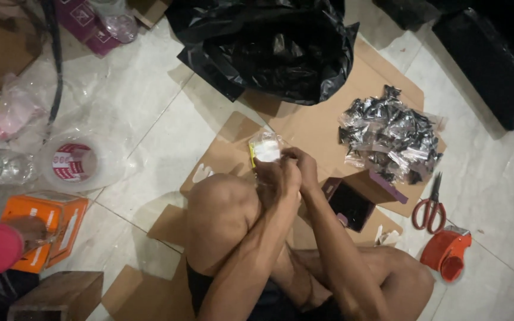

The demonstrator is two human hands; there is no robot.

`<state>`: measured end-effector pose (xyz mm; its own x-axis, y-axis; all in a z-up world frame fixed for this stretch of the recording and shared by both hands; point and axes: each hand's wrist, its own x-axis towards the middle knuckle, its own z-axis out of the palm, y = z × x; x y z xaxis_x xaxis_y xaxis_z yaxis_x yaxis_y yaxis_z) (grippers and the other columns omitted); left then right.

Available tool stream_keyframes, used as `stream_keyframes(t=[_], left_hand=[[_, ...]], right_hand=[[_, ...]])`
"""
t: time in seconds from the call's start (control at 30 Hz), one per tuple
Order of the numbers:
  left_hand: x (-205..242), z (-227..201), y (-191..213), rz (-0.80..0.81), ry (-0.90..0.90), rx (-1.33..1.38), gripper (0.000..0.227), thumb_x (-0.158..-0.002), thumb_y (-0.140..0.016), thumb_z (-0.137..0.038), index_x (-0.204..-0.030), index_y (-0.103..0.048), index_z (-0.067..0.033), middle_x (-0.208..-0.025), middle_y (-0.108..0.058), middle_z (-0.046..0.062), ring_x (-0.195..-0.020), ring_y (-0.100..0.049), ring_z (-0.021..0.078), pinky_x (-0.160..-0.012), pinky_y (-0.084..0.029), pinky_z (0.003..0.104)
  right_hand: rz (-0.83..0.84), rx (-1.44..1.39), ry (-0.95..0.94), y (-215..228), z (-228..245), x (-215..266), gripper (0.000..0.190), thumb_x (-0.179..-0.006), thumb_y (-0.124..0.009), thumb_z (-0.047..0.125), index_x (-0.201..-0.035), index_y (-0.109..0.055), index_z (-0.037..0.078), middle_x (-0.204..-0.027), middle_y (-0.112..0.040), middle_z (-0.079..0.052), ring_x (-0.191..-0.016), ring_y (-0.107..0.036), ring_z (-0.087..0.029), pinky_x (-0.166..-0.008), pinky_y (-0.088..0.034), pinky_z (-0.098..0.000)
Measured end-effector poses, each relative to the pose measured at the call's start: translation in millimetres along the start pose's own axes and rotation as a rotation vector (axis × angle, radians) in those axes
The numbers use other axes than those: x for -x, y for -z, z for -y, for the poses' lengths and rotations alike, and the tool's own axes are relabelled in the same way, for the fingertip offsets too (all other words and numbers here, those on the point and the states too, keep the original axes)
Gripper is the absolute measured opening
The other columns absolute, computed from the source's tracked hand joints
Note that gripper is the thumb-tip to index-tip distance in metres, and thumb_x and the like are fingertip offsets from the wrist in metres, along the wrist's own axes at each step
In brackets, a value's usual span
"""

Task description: The person places small objects into plastic bags and then puts them into a small cardboard box.

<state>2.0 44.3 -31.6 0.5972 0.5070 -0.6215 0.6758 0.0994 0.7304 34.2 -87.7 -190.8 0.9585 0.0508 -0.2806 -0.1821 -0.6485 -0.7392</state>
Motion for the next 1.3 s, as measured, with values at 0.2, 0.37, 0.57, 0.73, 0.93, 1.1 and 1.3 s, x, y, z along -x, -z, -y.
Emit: stream_keyframes(t=[0.2,0.37,0.57,0.73,0.93,1.1,1.3], left_hand=[[-2.1,-1.5,5.4,0.026,0.031,-0.094,0.113,-0.084,-0.075,-0.050,-0.176,-0.014,-0.0230,-0.175,-0.038,0.015,-0.162,-0.046,0.0356,-0.134,-0.030,0.057],[-1.1,-2.6,4.3,0.047,0.052,-0.157,0.113,-0.084,-0.071,-0.054,-0.176,-0.011,-0.0283,-0.178,-0.037,0.011,-0.162,-0.048,0.0332,-0.134,-0.031,0.056],[9.4,2.1,4.6,0.019,-0.108,-0.079,0.114,-0.082,-0.074,-0.040,-0.177,-0.014,-0.0201,-0.177,-0.036,0.018,-0.161,-0.045,0.0422,-0.131,-0.033,0.061],[34.7,6.0,7.7,0.269,-0.315,0.273,0.098,-0.087,-0.081,-0.020,-0.171,-0.035,0.0010,-0.169,-0.043,0.041,-0.162,-0.038,0.0573,-0.136,-0.030,0.063],[11.0,93.9,-56.2,0.864,-0.307,0.323,0.038,-0.085,-0.101,-0.016,-0.118,-0.086,-0.0017,-0.099,-0.085,0.016,-0.086,-0.082,0.0211,-0.075,-0.067,0.034],[17.9,68.2,-10.5,1.000,-0.320,0.286,0.039,-0.084,-0.095,0.004,-0.122,-0.085,-0.0008,-0.107,-0.086,0.019,-0.094,-0.086,0.0221,-0.080,-0.071,0.032],[22.8,66.1,4.2,1.121,-0.332,0.075,0.071,-0.087,-0.095,0.000,-0.153,-0.068,-0.0077,-0.098,-0.086,0.016,-0.084,-0.082,0.0183,-0.073,-0.071,0.027]], right_hand=[[-0.014,0.069,-0.100,1.1,29.3,0.1,0.030,-0.093,-0.076,0.018,-0.122,-0.086,0.015,-0.110,-0.087,-0.017,-0.115,-0.080,-0.046,-0.097,-0.061,-0.0557],[-0.041,0.115,-0.110,13.8,49.3,19.6,0.029,-0.097,-0.070,0.024,-0.121,-0.087,0.023,-0.111,-0.088,-0.012,-0.117,-0.079,-0.045,-0.098,-0.062,-0.0554],[-0.404,-0.076,-0.100,29.4,57.1,51.8,0.021,-0.101,-0.084,0.026,-0.121,-0.087,0.020,-0.110,-0.087,-0.010,-0.106,-0.083,-0.031,-0.089,-0.068,-0.0423],[-0.723,-0.641,-0.006,59.9,69.8,104.0,0.023,-0.103,-0.086,0.008,-0.120,-0.072,-0.001,-0.108,-0.084,-0.019,-0.088,-0.081,-0.024,-0.081,-0.071,-0.0371],[-0.972,-0.762,0.089,79.8,42.2,157.8,0.037,-0.102,-0.083,-0.001,-0.131,-0.062,0.007,-0.116,-0.077,-0.007,-0.105,-0.077,-0.015,-0.093,-0.066,-0.0306],[-0.968,-0.803,0.018,75.3,46.0,216.0,0.049,-0.100,-0.085,0.000,-0.141,-0.060,0.009,-0.105,-0.075,-0.007,-0.093,-0.078,-0.015,-0.079,-0.066,-0.0265],[-1.120,-0.346,-0.093,70.7,39.8,285.5,0.043,-0.096,-0.088,0.003,-0.134,-0.068,0.007,-0.124,-0.077,-0.016,-0.122,-0.077,-0.031,-0.099,-0.067,-0.0384]])
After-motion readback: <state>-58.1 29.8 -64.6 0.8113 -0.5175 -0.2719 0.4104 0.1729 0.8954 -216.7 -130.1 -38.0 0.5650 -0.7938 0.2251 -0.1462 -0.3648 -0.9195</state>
